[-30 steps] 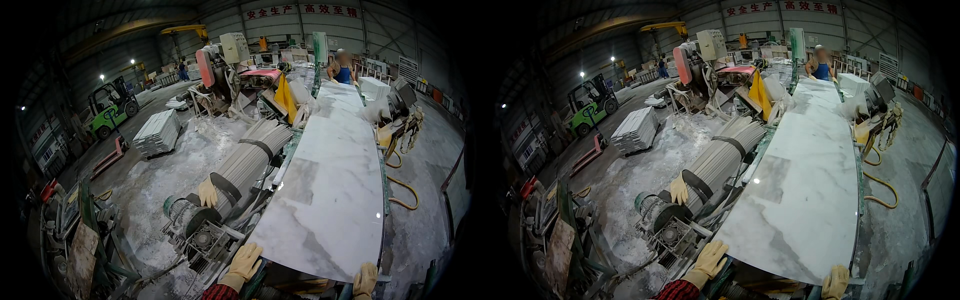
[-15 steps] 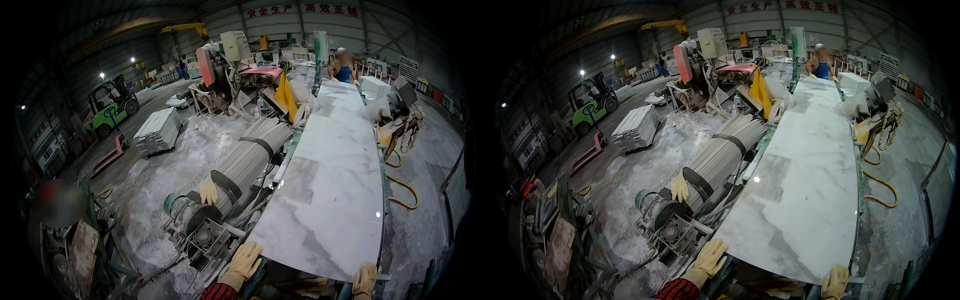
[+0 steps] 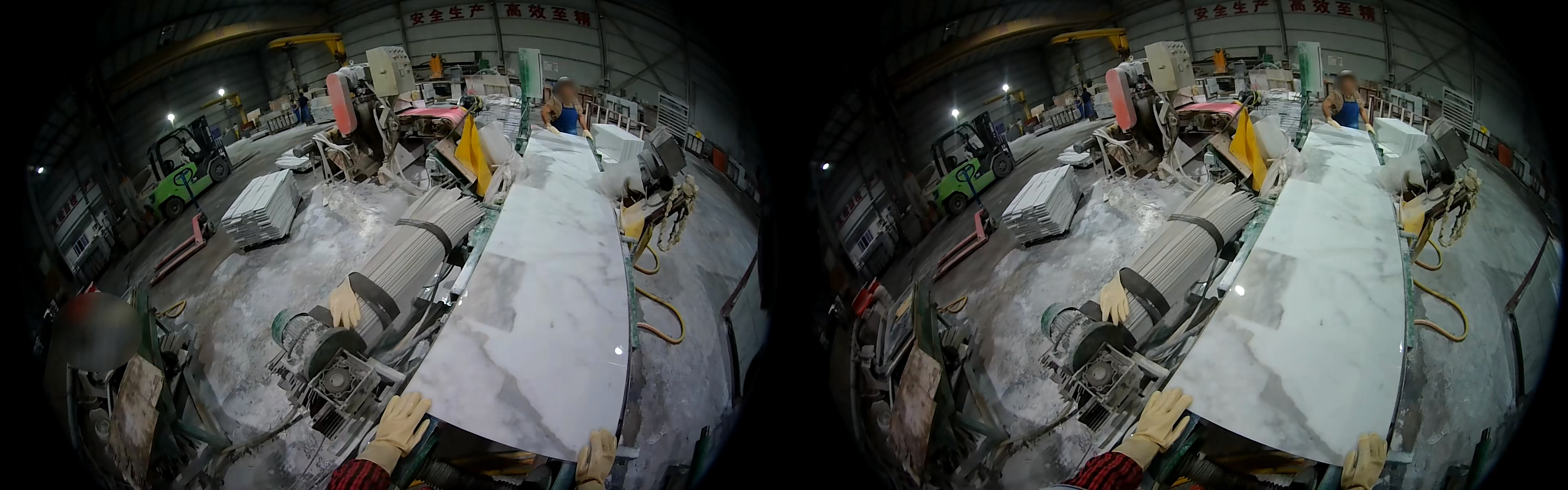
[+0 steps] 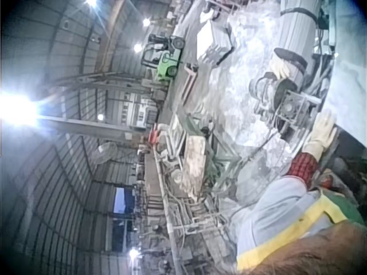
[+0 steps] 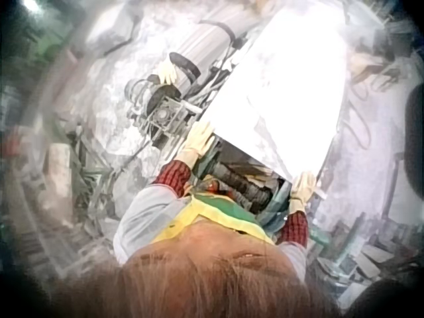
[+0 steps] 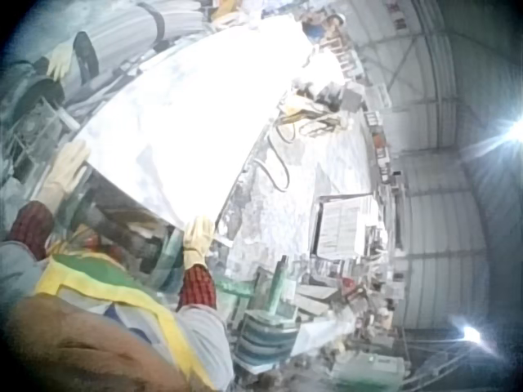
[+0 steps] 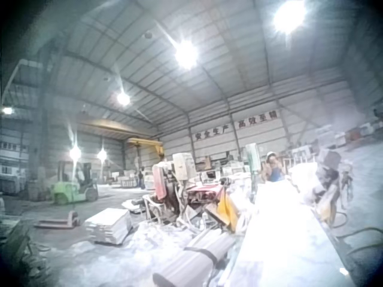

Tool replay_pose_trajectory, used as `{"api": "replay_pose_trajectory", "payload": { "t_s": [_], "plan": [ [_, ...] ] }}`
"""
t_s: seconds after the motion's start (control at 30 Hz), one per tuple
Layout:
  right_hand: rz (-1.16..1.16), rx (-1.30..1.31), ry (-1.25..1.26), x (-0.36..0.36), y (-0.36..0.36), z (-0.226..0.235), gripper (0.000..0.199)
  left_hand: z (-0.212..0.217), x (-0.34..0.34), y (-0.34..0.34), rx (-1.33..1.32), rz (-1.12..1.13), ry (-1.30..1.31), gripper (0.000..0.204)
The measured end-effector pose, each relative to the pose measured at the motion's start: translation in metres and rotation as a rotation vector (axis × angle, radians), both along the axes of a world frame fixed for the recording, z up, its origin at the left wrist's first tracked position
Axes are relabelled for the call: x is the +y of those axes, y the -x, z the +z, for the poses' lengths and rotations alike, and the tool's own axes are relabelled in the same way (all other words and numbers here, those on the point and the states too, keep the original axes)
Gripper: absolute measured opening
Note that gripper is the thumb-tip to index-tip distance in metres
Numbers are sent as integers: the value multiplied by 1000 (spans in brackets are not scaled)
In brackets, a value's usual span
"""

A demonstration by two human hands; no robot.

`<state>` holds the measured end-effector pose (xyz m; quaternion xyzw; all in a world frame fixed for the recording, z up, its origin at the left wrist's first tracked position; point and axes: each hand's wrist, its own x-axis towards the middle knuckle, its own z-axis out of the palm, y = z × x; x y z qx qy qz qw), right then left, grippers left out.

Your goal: The person feeds large white stone slabs into a processing machine and retrieves them after they pass through. The person repeats this action with multiple slabs in a factory setting.

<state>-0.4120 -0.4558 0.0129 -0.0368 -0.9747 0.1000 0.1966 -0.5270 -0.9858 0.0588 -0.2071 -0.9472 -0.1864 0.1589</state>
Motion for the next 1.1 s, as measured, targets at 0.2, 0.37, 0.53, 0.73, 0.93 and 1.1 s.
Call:
{"api": "replay_pose_trajectory", "payload": {
  "t_s": [0.2, 0.37, 0.53, 0.73, 0.93, 1.1],
  "plan": [
    [74, 153, -57, -9, 2, 13, 38, 2, -2, -3, -28, -6, -6, 49],
    [75, 161, -72, -9, 0, 11, 39, -1, -3, -5, -38, 5, -7, 49],
    [40, 120, -124, -1, -5, -4, 40, 3, -2, -8, -40, 10, -1, 49],
    [27, 78, -80, -3, -7, -2, 39, 3, -1, -11, -23, 42, 34, 46],
    [51, 175, -63, -5, -8, -3, 36, 2, -2, -14, -47, 32, 13, 50],
    [63, 156, -59, -10, -8, 4, 36, 2, -4, -14, -13, 17, 1, 50]
  ]
}}
